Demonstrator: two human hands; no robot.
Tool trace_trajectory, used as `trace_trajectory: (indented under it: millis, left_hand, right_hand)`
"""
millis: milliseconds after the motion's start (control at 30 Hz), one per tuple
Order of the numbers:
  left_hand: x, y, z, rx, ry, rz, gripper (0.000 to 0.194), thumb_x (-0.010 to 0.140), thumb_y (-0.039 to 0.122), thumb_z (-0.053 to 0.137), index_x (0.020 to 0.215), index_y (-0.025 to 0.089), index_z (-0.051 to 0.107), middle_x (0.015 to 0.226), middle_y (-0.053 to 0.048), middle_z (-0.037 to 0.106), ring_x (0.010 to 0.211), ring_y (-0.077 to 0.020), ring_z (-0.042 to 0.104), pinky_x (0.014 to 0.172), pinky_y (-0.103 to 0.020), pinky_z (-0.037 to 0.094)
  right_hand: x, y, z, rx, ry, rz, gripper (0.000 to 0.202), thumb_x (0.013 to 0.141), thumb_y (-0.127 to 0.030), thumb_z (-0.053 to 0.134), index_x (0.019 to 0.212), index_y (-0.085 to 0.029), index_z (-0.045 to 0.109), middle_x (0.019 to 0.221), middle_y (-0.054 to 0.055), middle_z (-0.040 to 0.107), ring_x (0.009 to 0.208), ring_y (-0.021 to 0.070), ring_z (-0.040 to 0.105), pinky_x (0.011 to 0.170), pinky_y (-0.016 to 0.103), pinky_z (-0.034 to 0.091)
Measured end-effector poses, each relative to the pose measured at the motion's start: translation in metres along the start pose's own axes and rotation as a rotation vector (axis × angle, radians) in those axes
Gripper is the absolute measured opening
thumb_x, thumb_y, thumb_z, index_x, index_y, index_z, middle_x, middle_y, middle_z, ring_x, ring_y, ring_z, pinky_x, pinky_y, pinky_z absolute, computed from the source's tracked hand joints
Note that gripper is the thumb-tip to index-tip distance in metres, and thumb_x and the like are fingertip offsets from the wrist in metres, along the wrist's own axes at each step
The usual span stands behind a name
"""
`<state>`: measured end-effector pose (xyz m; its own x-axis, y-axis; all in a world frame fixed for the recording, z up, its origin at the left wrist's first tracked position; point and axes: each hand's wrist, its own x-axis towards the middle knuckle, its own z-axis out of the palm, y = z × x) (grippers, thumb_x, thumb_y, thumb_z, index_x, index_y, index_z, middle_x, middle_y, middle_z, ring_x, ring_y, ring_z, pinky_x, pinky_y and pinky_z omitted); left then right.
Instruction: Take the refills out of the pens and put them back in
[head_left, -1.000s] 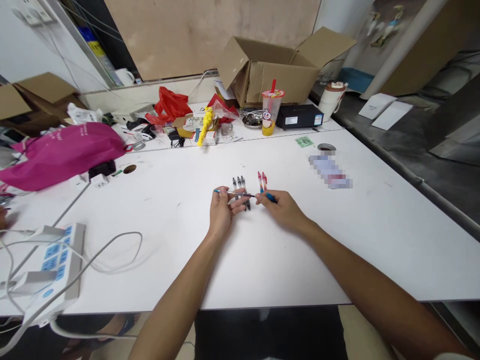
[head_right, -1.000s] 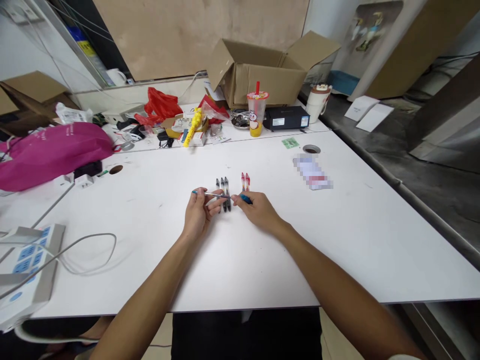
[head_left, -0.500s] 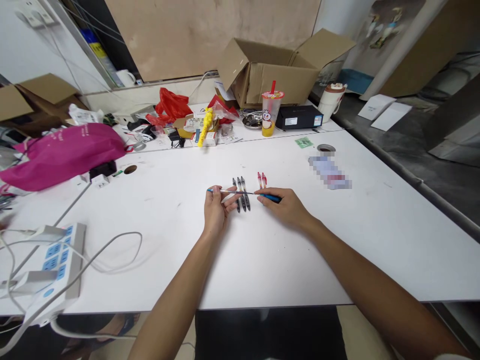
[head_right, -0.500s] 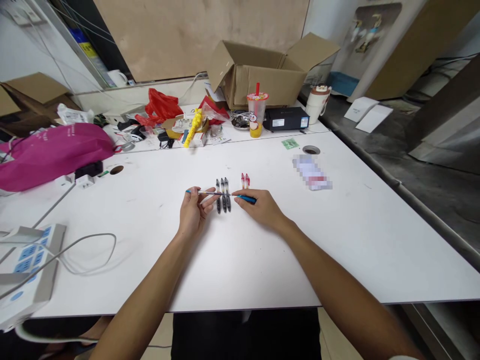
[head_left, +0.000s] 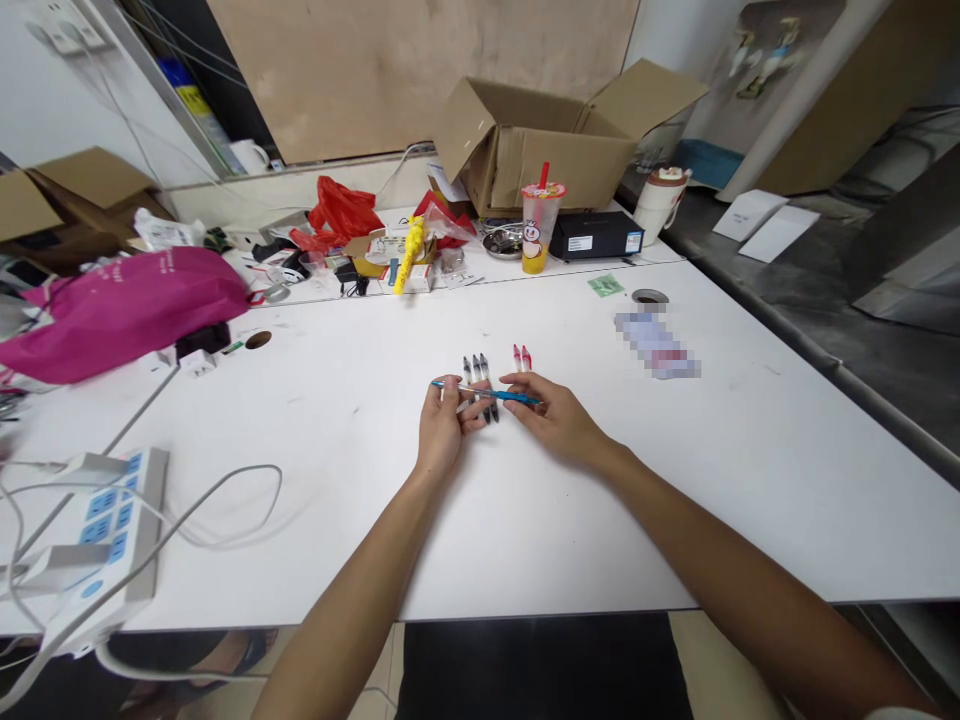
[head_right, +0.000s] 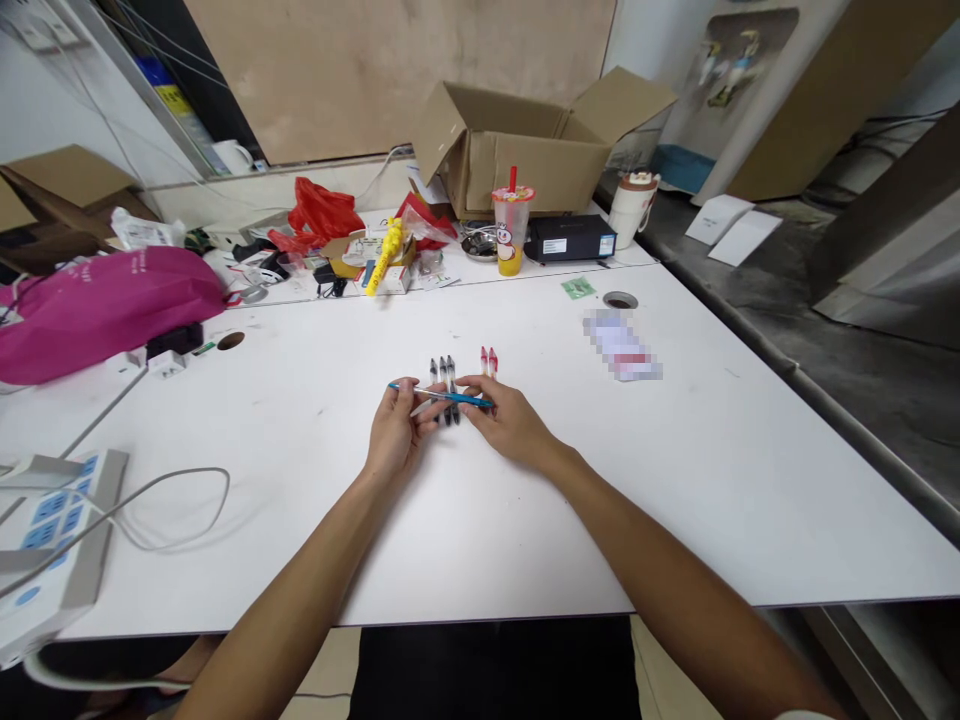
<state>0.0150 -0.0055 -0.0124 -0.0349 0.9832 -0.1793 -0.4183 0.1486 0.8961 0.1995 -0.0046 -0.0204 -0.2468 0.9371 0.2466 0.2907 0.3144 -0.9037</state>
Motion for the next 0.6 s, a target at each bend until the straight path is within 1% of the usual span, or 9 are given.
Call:
trace_trajectory:
  millis: [33,100,167,233,300,367,433,500,600]
  left_hand:
    - [0.0001,-0.0009,-0.0001,0.006,-0.021,-0.003,0.032,0.096,0.049,0.062,0.104,0.021,0.05,0.113,-0.013,0.076,0.09,-0.0204,0.078,0.054,-0.019,0.056]
    - [0.0,-0.0023,0.0,0.014,-0.06,-0.012,0.033,0.094,0.049,0.066,0.102,0.021,0.05,0.115,-0.014,0.076,0.09,-0.0201,0.078,0.057,-0.02,0.058]
    - [-0.0006,-0.0029,0.0005,0.027,-0.084,-0.023,0.035,0.092,0.049,0.068,0.102,0.02,0.051,0.116,-0.014,0.076,0.089,-0.0195,0.078,0.059,-0.021,0.059]
    - [-0.0016,-0.0022,0.0011,0.028,-0.084,-0.024,0.035,0.091,0.048,0.069,0.102,0.02,0.052,0.117,-0.015,0.076,0.089,-0.0192,0.078,0.061,-0.021,0.059]
    - [-0.0023,-0.0006,0.0014,0.013,-0.065,-0.011,0.034,0.092,0.046,0.07,0.102,0.019,0.052,0.117,-0.015,0.076,0.09,-0.0188,0.078,0.062,-0.021,0.059]
    - [-0.0022,0.0014,0.0009,0.0,-0.044,0.0,0.032,0.092,0.044,0.07,0.103,0.019,0.053,0.117,-0.015,0.076,0.09,-0.0184,0.078,0.063,-0.021,0.059]
    - [-0.0012,0.003,-0.0002,-0.007,-0.029,-0.001,0.03,0.092,0.042,0.07,0.103,0.019,0.053,0.115,-0.015,0.076,0.089,-0.0179,0.078,0.063,-0.02,0.059]
    - [0.0003,0.0037,-0.0016,-0.018,-0.018,0.0,0.029,0.092,0.039,0.071,0.102,0.019,0.052,0.114,-0.015,0.076,0.088,-0.0175,0.078,0.063,-0.02,0.06]
    - [0.0018,0.0037,-0.0027,-0.02,-0.009,0.007,0.029,0.092,0.038,0.072,0.099,0.019,0.052,0.115,-0.016,0.076,0.088,-0.0179,0.078,0.064,-0.021,0.06]
  right_hand:
    - [-0.0003,0.0002,-0.0003,0.036,0.001,0.047,0.029,0.093,-0.039,0.063,0.118,-0.025,0.067,0.096,0.004,0.071,0.073,0.017,0.061,0.067,0.034,0.05]
    - [-0.001,-0.0004,-0.0012,0.066,-0.024,0.117,0.025,0.095,-0.046,0.06,0.1,-0.023,0.067,0.08,0.001,0.068,0.06,0.0143,0.054,0.059,0.031,0.046]
    - [-0.0014,-0.0018,-0.0019,0.038,-0.03,0.137,0.035,0.098,-0.052,0.053,0.084,-0.022,0.064,0.069,-0.001,0.062,0.056,0.0139,0.05,0.058,0.031,0.042]
    - [-0.0011,-0.003,-0.0021,0.014,0.016,0.108,0.034,0.099,-0.051,0.051,0.086,-0.022,0.063,0.073,0.001,0.064,0.063,0.0156,0.054,0.063,0.032,0.043]
    - [-0.0003,-0.0033,-0.002,0.025,0.054,0.07,0.026,0.095,-0.047,0.057,0.098,-0.022,0.061,0.088,0.003,0.068,0.076,0.0177,0.059,0.07,0.032,0.046]
    - [0.0005,-0.003,-0.002,0.03,0.019,0.068,0.023,0.094,-0.045,0.059,0.101,-0.023,0.059,0.095,0.004,0.068,0.08,0.0181,0.059,0.072,0.032,0.046]
    - [0.0007,-0.0027,-0.0024,0.029,-0.028,0.092,0.023,0.096,-0.045,0.056,0.1,-0.023,0.059,0.093,0.003,0.067,0.076,0.0172,0.057,0.069,0.032,0.045]
    - [0.0007,-0.003,-0.0031,0.03,-0.036,0.101,0.024,0.095,-0.045,0.057,0.102,-0.023,0.059,0.091,0.003,0.066,0.071,0.0163,0.055,0.066,0.031,0.043]
    - [0.0004,-0.0043,-0.0044,0.012,-0.041,0.111,0.026,0.097,-0.049,0.054,0.093,-0.023,0.058,0.079,0.0,0.061,0.064,0.0151,0.05,0.062,0.031,0.04]
